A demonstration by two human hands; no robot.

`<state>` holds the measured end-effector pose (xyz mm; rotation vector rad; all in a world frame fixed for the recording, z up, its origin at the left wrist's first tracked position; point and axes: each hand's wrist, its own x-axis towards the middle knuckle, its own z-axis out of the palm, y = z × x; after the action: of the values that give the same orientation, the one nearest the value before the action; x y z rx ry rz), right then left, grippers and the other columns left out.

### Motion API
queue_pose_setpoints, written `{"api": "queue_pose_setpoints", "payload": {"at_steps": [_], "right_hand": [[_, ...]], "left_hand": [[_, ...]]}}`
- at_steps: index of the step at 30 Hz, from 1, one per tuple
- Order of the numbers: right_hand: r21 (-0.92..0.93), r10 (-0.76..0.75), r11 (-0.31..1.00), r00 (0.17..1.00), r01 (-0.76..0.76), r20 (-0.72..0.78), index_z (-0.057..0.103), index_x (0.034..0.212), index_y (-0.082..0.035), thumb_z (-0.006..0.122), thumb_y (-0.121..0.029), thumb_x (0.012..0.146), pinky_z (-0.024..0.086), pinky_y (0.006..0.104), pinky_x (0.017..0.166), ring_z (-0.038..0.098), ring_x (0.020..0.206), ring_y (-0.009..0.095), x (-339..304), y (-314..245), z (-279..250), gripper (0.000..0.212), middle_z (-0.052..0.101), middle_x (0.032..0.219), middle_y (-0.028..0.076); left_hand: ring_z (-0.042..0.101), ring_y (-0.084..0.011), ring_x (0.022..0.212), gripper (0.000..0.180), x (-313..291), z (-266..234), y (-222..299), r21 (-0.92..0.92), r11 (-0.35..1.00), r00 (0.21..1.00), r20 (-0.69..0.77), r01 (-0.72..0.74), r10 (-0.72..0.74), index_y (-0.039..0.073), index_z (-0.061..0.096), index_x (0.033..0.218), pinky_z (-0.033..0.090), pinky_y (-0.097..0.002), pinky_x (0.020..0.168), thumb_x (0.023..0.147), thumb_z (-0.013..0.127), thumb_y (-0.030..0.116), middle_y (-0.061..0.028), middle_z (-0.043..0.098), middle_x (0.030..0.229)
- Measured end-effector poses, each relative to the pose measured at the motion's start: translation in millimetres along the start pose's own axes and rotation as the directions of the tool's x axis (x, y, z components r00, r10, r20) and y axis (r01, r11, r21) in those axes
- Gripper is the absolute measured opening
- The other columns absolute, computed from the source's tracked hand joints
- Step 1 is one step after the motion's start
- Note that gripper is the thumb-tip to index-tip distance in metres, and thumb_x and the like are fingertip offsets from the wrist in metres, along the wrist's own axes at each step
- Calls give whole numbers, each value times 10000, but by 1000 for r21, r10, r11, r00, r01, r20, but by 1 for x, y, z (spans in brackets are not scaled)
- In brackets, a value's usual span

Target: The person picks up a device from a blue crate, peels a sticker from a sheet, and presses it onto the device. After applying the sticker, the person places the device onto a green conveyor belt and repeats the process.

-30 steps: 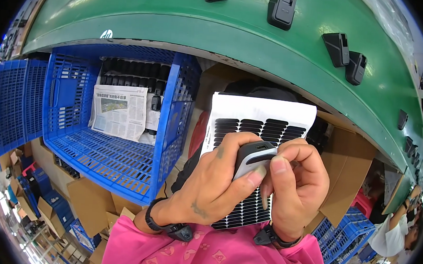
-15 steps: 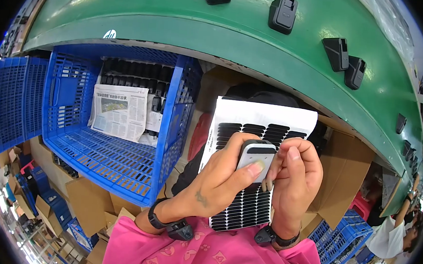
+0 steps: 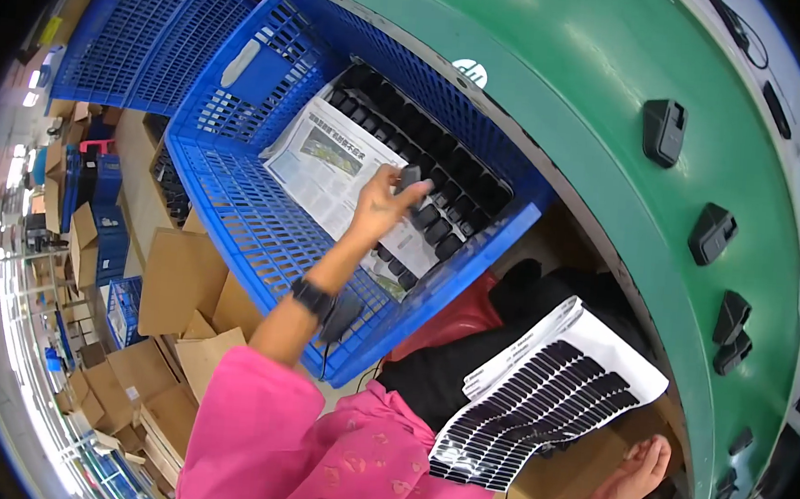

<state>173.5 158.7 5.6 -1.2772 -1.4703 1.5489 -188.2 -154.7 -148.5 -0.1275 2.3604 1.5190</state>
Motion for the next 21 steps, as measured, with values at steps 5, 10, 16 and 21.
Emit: {"api": "queue_pose_setpoints", "payload": {"at_steps": [5, 10, 16, 21], "right_hand": [[-138, 77, 985, 983, -101, -165, 586, 939, -41, 564, -125, 941, 353, 176, 569, 456, 637, 42, 4, 39, -31, 86, 520, 743, -16], [-408, 140, 891, 975, -201, -174, 570, 882, -70, 551, -173, 947, 316, 176, 469, 424, 536, 24, -14, 94, -76, 123, 508, 667, -19], [-377, 307, 849, 926, -372, -222, 508, 811, -64, 531, -129, 955, 280, 179, 426, 389, 476, 32, -47, 151, -111, 159, 483, 633, -10], [-409, 373, 814, 911, -413, -178, 492, 807, -53, 507, -83, 943, 307, 193, 410, 415, 454, 54, -60, 195, -135, 140, 482, 593, 4]], "left_hand": [[617, -443, 827, 426, 78, -4, -129, 546, 838, 991, -98, -23, 92, -48, 539, 909, 489, -462, 704, 711, 792, 233, -242, 644, 817], [599, -449, 877, 307, 94, 22, -170, 682, 730, 995, -41, -37, 89, -10, 513, 950, 489, -495, 741, 737, 704, 102, -243, 617, 895], [595, -446, 904, 287, 88, 40, -186, 699, 713, 996, -2, -59, 84, 6, 484, 1003, 491, -514, 763, 755, 623, 39, -253, 592, 990], [570, -462, 927, 337, 90, 26, -194, 601, 775, 979, 70, -195, 193, -26, 493, 1099, 468, -504, 807, 775, 563, 36, -272, 600, 969]]}}
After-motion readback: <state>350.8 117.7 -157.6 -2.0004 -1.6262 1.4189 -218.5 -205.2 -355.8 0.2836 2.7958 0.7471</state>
